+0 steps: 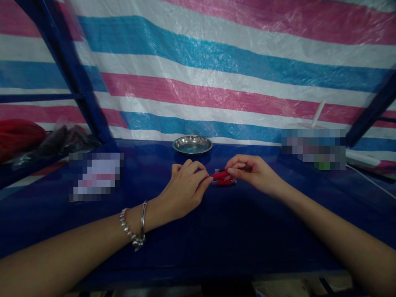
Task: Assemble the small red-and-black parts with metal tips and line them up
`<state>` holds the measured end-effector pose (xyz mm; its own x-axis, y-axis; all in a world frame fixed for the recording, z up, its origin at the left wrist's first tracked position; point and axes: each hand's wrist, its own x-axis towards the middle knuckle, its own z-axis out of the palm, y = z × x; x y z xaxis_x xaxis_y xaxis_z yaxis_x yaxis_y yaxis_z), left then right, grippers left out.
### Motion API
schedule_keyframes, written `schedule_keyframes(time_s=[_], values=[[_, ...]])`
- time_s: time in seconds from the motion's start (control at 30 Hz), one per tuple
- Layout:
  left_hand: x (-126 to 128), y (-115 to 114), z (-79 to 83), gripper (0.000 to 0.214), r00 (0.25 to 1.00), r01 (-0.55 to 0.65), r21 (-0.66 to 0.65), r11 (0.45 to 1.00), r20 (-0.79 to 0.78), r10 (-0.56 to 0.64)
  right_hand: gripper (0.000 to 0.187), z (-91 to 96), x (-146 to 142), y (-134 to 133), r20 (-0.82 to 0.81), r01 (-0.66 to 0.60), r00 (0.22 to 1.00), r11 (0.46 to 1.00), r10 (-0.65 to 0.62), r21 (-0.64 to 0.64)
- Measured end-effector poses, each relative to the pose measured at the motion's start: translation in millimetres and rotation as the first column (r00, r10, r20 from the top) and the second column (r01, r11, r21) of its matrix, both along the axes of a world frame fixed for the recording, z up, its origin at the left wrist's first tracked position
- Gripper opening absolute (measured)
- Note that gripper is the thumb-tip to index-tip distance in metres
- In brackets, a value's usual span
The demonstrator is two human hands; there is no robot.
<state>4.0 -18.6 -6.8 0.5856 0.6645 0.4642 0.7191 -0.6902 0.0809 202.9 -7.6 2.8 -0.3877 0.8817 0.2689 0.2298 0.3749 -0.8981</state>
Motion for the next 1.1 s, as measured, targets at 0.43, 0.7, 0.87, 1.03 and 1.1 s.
schedule_keyframes(time_s=[0.43,0.7,0.87,1.03,1.1], values=[[0,-3,4.3,0.022,0.997,0.054,-0.03,0.998,-0.051,-0.055,0.009,-1.2,9,7,0.263,0.119,0.946,0.956,-0.191,0.268],[-2,-6,8.7,0.015,0.966,0.143,0.044,0.989,-0.221,-0.13,0.007,4.5,16,0,0.667,-0.049,0.721,0.947,-0.188,0.319],[-2,-6,7.8,0.017,0.954,0.156,0.042,0.987,-0.266,-0.139,0.006,5.8,20,-1,0.78,-0.06,0.597,0.959,-0.189,0.278],[-1,-7,6.6,0.014,0.953,0.16,0.023,0.987,-0.265,-0.148,0.012,3.4,21,1,0.836,-0.053,0.527,0.975,-0.155,0.215],[-1,-7,6.4,0.013,0.953,0.163,0.022,0.986,-0.261,-0.152,0.013,2.5,21,2,0.84,-0.044,0.518,0.976,-0.16,0.213]])
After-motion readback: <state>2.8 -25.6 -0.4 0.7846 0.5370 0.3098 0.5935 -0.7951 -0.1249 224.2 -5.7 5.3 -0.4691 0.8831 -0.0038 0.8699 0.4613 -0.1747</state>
